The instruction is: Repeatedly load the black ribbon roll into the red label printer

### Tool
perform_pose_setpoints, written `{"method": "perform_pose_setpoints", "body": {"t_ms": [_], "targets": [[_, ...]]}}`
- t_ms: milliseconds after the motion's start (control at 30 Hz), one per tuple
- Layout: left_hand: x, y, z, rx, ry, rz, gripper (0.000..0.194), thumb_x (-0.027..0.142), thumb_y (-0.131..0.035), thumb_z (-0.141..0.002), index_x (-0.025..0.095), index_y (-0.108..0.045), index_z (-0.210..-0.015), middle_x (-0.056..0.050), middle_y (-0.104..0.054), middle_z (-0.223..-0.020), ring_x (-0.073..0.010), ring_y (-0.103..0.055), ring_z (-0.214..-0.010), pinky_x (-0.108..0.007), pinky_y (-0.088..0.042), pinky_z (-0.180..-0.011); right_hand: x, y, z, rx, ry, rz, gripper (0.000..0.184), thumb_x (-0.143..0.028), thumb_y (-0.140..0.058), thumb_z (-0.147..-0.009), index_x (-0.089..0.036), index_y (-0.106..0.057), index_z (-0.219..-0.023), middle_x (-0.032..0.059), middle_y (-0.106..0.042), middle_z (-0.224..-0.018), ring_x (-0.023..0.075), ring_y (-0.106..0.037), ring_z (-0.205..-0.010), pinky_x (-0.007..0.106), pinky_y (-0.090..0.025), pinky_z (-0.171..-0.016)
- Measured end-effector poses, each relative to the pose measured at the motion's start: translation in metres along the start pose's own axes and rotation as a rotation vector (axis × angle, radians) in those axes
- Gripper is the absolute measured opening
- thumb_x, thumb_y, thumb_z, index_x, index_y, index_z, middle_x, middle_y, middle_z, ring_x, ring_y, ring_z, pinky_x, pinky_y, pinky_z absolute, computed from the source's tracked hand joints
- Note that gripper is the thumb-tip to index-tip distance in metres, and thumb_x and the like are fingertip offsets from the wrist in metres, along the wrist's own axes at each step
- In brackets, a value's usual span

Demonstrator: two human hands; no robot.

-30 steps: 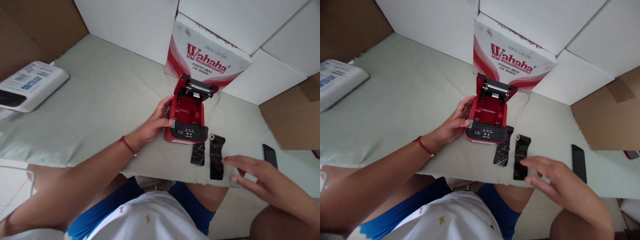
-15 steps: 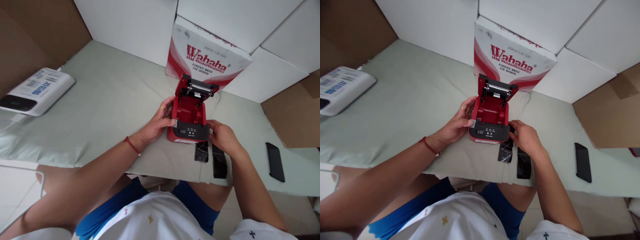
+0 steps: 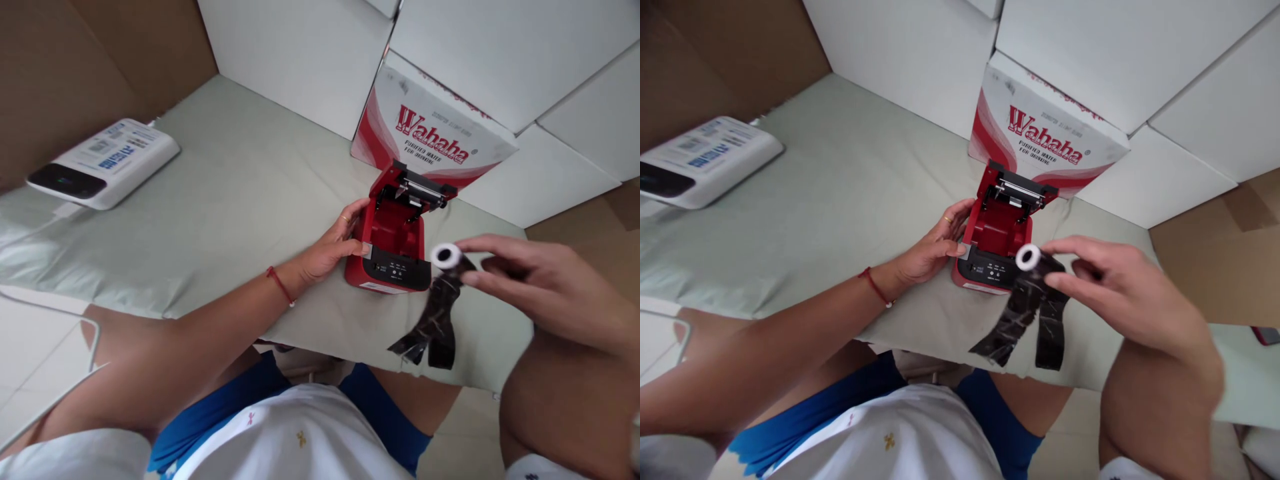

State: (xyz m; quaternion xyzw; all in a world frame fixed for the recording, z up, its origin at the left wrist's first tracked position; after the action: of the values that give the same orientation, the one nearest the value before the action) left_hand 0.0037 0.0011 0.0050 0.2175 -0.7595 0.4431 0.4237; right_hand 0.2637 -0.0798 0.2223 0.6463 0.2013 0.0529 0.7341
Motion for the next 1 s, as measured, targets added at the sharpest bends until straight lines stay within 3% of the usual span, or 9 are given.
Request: {"method": "perform_pose_setpoints", "body": {"t_ms": [67,167,300,467,600,700,800,900,1000], "targets": [[0.0,0.0,0.0,-0.002,-0.009,-0.011,0.096,0.041,-0.087,-0.078,0.035,-0.045,-0.164,-0.006,-0.039,-0.183,-0.0399,-0.027,-0.173,-0.061,-0.022,-0.144,-0.015,-0.017,-0.03,-0.016,-0.053,-0.023,0.037,-0.047,-0.064,-0.104,-0.029,-0.08,-0.132,0.0015,-0.082,-0.092,0.0177,-0.066,-0.064,0.032,-0.055,-0.063],[-0.002,-0.001,-0.001,-0.001,-0.025,-0.04,0.098,0.043,-0.085,-0.079,0.034,-0.042,-0.166,-0.007,-0.04,-0.182,-0.0402,-0.027,-0.173,-0.062,-0.021,-0.143,-0.03,-0.045,-0.073,-0.022,-0.078,0.064,0.036,-0.028,-0.061,-0.1,-0.023,-0.081,-0.13,0.0077,-0.085,-0.115,0.0223,-0.076,-0.086,0.035,-0.058,-0.079],[-0.004,-0.001,-0.003,-0.017,-0.01,-0.044,0.1,0.042,-0.085,-0.078,0.034,-0.04,-0.167,-0.008,-0.037,-0.183,-0.0412,-0.025,-0.173,-0.064,-0.019,-0.143,-0.031,-0.064,-0.102,-0.14,-0.082,0.19,0.037,-0.023,-0.059,-0.1,-0.021,-0.08,-0.131,0.0121,-0.086,-0.12,0.0294,-0.078,-0.103,0.038,-0.056,-0.086],[0.003,-0.001,0.001,-0.014,-0.049,-0.164,0.1,0.045,-0.081,-0.084,0.033,-0.034,-0.172,-0.011,-0.034,-0.182,-0.0403,-0.024,-0.174,-0.063,-0.017,-0.144,-0.028,-0.069,-0.115,-0.286,-0.083,0.317,0.037,-0.026,-0.062,-0.101,-0.02,-0.081,-0.133,0.0146,-0.085,-0.12,0.0299,-0.078,-0.102,0.036,-0.054,-0.081],[0.015,-0.009,0.017,-0.038,-0.361,-0.561,0.086,0.05,-0.078,-0.091,0.032,-0.045,-0.168,-0.014,-0.039,-0.179,-0.044,-0.027,-0.172,-0.066,-0.015,-0.143,-0.029,-0.072,-0.118,-0.347,-0.051,0.349,0.04,-0.027,-0.062,-0.102,-0.021,-0.08,-0.138,0.015,-0.085,-0.126,0.0301,-0.078,-0.105,0.036,-0.052,-0.082],[0.016,-0.02,0.03,-0.132,-0.563,-0.81,0.076,0.048,-0.078,-0.089,0.034,-0.058,-0.161,-0.014,-0.058,-0.165,-0.0461,-0.039,-0.165,-0.07,-0.022,-0.139,-0.027,-0.073,-0.118,-0.347,-0.038,0.303,0.037,-0.028,-0.06,-0.104,-0.021,-0.081,-0.133,0.0135,-0.086,-0.122,0.0287,-0.078,-0.102,0.036,-0.052,-0.081],[0.011,-0.028,0.038,-0.159,-0.665,-0.998,0.051,0.038,-0.071,-0.097,0.036,-0.07,-0.148,-0.01,-0.075,-0.142,-0.0391,-0.058,-0.149,-0.065,-0.036,-0.132,-0.024,-0.072,-0.116,-0.323,-0.026,0.25,0.032,-0.027,-0.057,-0.106,-0.022,-0.084,-0.123,0.0104,-0.087,-0.113,0.0253,-0.078,-0.097,0.033,-0.053,-0.082],[0.012,-0.035,0.041,-0.115,-0.846,-1.142,0.026,0.03,-0.07,-0.102,0.036,-0.078,-0.126,-0.004,-0.083,-0.124,-0.0293,-0.069,-0.134,-0.052,-0.048,-0.12,-0.027,-0.061,-0.103,-0.242,0.012,0.147,0.033,-0.026,-0.055,-0.106,-0.023,-0.085,-0.12,0.0075,-0.088,-0.109,0.0233,-0.079,-0.097,0.032,-0.056,-0.085],[0.02,-0.04,0.043,-0.005,-1.025,-1.255,0.012,0.026,-0.071,-0.106,0.031,-0.079,-0.114,0.0,-0.084,-0.112,-0.0213,-0.072,-0.123,-0.041,-0.054,-0.111,-0.035,-0.041,-0.084,-0.002,0.031,-0.058,0.029,-0.036,-0.063,-0.106,-0.025,-0.087,-0.116,0.0044,-0.088,-0.105,0.024,-0.081,-0.096,0.035,-0.061,-0.087]]}}
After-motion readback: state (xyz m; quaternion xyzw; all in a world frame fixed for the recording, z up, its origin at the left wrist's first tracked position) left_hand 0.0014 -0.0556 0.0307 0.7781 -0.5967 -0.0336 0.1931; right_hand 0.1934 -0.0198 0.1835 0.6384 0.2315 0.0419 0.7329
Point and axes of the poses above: each hand's wrist, its own z-axis away from the middle knuckle, its own y-axis out of the back of the hand, x = y × z, the point moved 1 cm from there along -z, towards the middle knuckle
